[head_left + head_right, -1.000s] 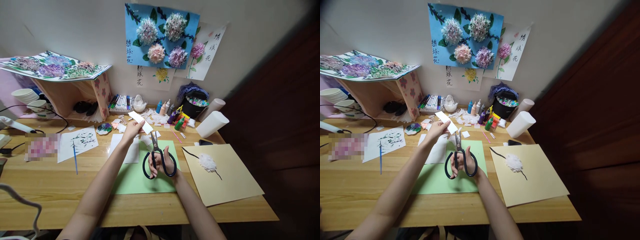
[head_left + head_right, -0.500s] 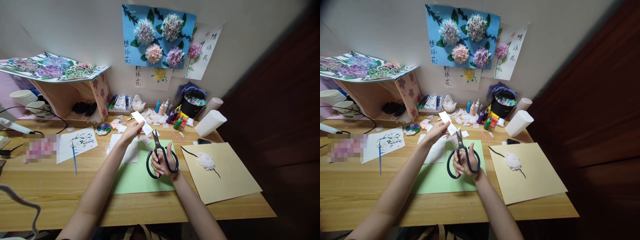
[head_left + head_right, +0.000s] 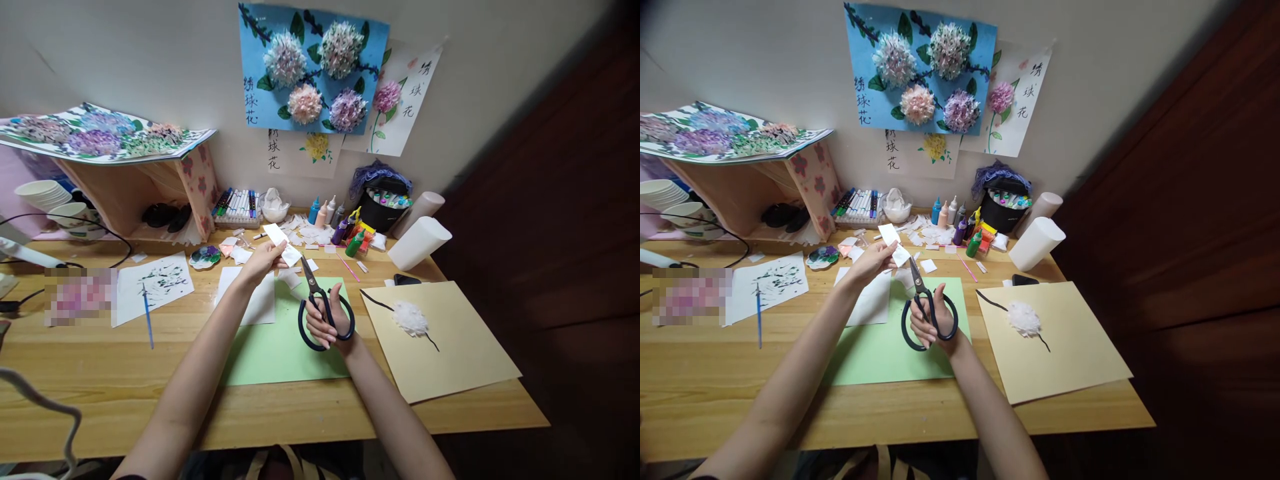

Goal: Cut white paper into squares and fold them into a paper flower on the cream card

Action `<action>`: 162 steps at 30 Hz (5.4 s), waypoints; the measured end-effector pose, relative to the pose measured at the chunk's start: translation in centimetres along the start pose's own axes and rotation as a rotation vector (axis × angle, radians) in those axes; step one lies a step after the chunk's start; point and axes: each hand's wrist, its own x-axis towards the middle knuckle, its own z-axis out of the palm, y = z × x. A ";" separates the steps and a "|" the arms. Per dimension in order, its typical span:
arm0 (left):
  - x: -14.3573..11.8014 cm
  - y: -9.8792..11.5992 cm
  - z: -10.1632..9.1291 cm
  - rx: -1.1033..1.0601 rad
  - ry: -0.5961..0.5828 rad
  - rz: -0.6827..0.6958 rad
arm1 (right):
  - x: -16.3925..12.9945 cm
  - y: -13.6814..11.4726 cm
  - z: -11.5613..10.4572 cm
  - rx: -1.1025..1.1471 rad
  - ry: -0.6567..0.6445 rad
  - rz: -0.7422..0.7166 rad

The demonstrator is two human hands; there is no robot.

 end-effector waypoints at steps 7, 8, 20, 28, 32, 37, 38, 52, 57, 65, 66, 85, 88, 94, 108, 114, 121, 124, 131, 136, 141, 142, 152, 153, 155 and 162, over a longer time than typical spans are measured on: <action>0.4 -0.1 0.4 0.090 0.277 0.122 | 0.5 0.6 -0.6 -0.132 0.082 0.041; 0.4 -0.3 0.7 0.103 0.308 0.148 | 0.6 0.8 -0.6 -0.156 0.110 0.041; -0.2 -2.6 2.9 0.409 0.580 0.516 | 1.1 2.0 0.4 -0.216 0.183 0.075; -0.3 -3.4 4.2 0.188 0.540 0.444 | 1.2 2.0 1.5 -0.093 0.196 0.002; 0.0 -4.0 4.5 0.049 0.484 0.422 | 1.3 1.9 1.9 0.099 0.124 -0.003; 0.2 -4.5 4.4 -0.029 0.472 0.398 | 1.3 2.1 2.0 0.222 0.118 0.000; 0.3 -4.5 4.4 -0.040 0.473 0.392 | 1.3 2.2 1.9 0.227 0.113 0.001; 0.3 -4.4 5.2 -0.192 0.427 0.376 | 1.6 2.3 1.3 0.234 0.012 -0.079; 0.1 -4.2 4.8 -0.114 0.510 0.356 | 1.7 2.4 0.7 0.189 0.045 -0.124; 0.1 -3.8 4.5 -0.082 0.474 0.366 | 1.0 1.0 1.7 0.083 0.168 -0.037; 0.1 -3.8 4.6 -0.080 0.468 0.360 | 1.0 0.9 1.8 0.062 0.164 -0.021; -0.2 -4.1 4.7 -0.060 0.380 0.370 | 0.9 0.9 1.5 -0.060 0.160 0.046; -0.3 -4.2 5.0 -0.045 0.330 0.376 | 0.9 0.7 1.7 -0.060 0.183 0.014; -0.7 -4.2 5.7 -0.024 0.296 0.376 | 1.0 0.6 1.5 -0.028 0.183 -0.021; -1.0 -4.4 5.9 -0.003 0.333 0.381 | 0.9 0.4 0.6 -0.041 0.172 -0.041; -0.8 -4.5 5.5 -0.054 0.309 0.377 | 0.7 0.4 1.5 -0.160 0.207 -0.011; -0.4 -4.8 5.0 -0.077 0.270 0.380 | 0.3 -0.3 1.6 -0.199 0.214 0.005; -0.6 -4.7 5.1 -0.034 0.262 0.382 | 0.3 -0.2 1.4 -0.209 0.224 0.031; -1.0 -4.7 5.3 0.050 0.198 0.360 | 0.2 -0.3 1.4 -0.265 0.294 0.014; -0.9 -5.0 5.2 0.100 0.223 0.358 | 0.4 -0.4 1.7 -0.321 0.373 -0.072; -0.9 -4.7 4.5 0.278 0.131 0.454 | 1.1 -0.9 0.9 -0.484 0.802 -0.444; -0.9 -4.4 4.4 0.358 0.079 0.492 | 1.2 -1.1 0.5 -0.531 0.900 -0.527; -2.0 -0.8 3.3 0.923 -0.545 0.301 | -0.4 -3.2 -0.6 -0.912 1.184 -0.634; -2.2 -0.6 3.5 0.926 -0.539 0.291 | -0.4 -3.1 -0.3 -0.958 1.180 -0.619; -2.6 -0.3 4.0 0.941 -0.468 0.301 | -0.2 -2.8 0.2 -1.016 1.152 -0.599; -3.2 1.1 4.0 0.982 -0.218 0.412 | 0.2 -2.4 0.2 -0.863 0.978 -0.526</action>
